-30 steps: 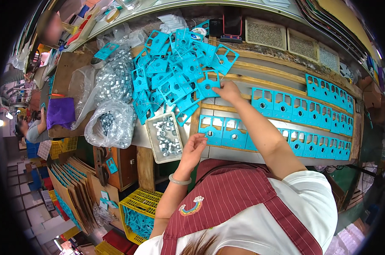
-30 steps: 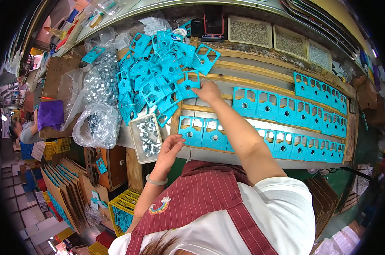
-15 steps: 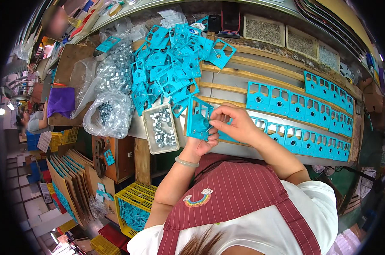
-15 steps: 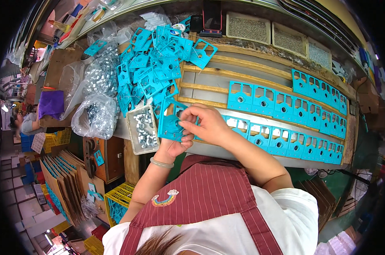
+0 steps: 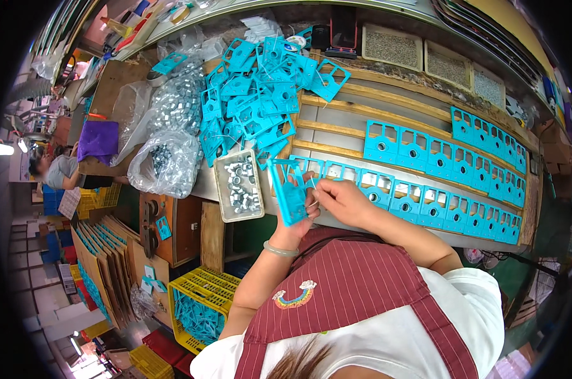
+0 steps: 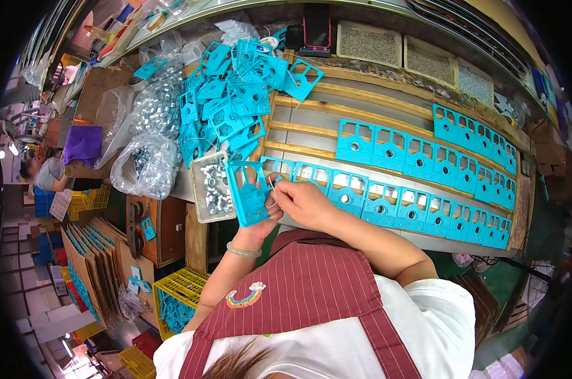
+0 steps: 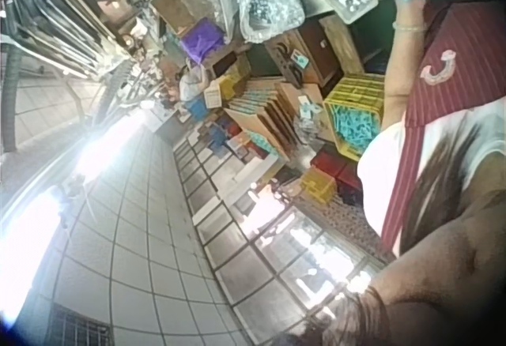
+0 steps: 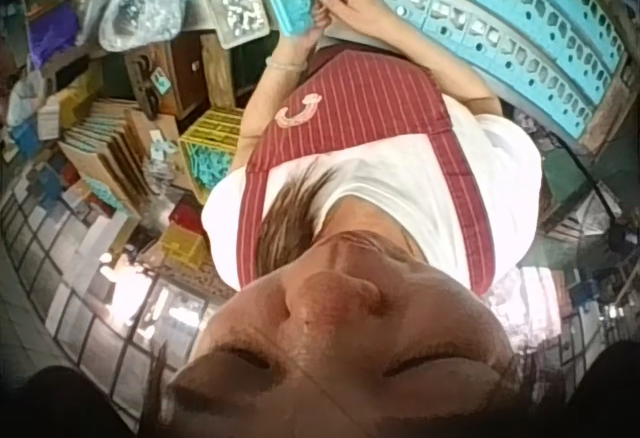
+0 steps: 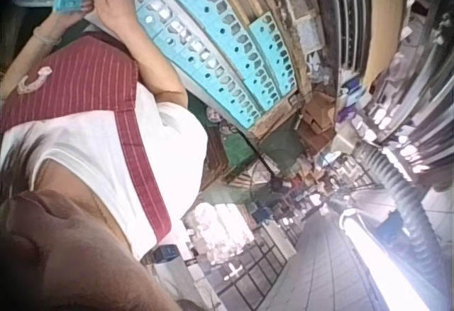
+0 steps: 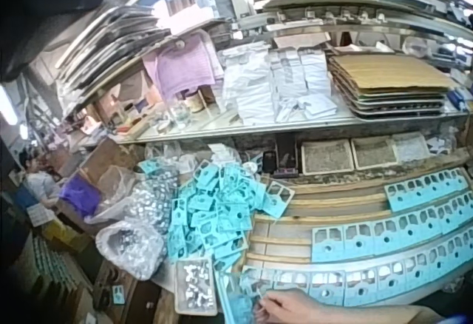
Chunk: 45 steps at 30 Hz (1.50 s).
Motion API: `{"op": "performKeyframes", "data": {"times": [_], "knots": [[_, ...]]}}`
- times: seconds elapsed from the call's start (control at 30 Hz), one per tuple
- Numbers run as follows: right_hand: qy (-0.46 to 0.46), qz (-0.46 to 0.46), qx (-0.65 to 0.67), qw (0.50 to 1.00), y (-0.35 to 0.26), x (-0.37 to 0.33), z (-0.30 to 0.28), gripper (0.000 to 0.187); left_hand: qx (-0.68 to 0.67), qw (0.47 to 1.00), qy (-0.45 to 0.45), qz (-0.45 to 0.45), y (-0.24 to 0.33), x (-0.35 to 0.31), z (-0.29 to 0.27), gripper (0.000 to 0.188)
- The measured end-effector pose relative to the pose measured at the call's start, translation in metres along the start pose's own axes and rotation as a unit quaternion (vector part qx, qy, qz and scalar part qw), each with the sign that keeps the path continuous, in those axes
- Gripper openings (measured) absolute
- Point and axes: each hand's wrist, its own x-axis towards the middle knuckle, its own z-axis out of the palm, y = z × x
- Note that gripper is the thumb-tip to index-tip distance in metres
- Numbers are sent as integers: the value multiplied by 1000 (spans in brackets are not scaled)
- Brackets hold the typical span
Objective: Assembling metal components into blue plastic parts and placing them on a production rack.
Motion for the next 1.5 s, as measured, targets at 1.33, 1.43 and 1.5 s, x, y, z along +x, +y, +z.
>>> {"op": "performKeyframes", "data": {"times": [1.33, 1.43, 1.5], "knots": [[-69, -10, -93, 993, 23, 70, 37, 15, 176, 888, 280, 318, 31, -41, -79, 38], [39, -217, -250, 943, 5, 52, 29, 17, 237, 899, 206, 306, 19, -24, -60, 43], [35, -282, -323, 903, 13, 52, 22, 26, 282, 909, 154, 266, 14, -15, -54, 49]]}}
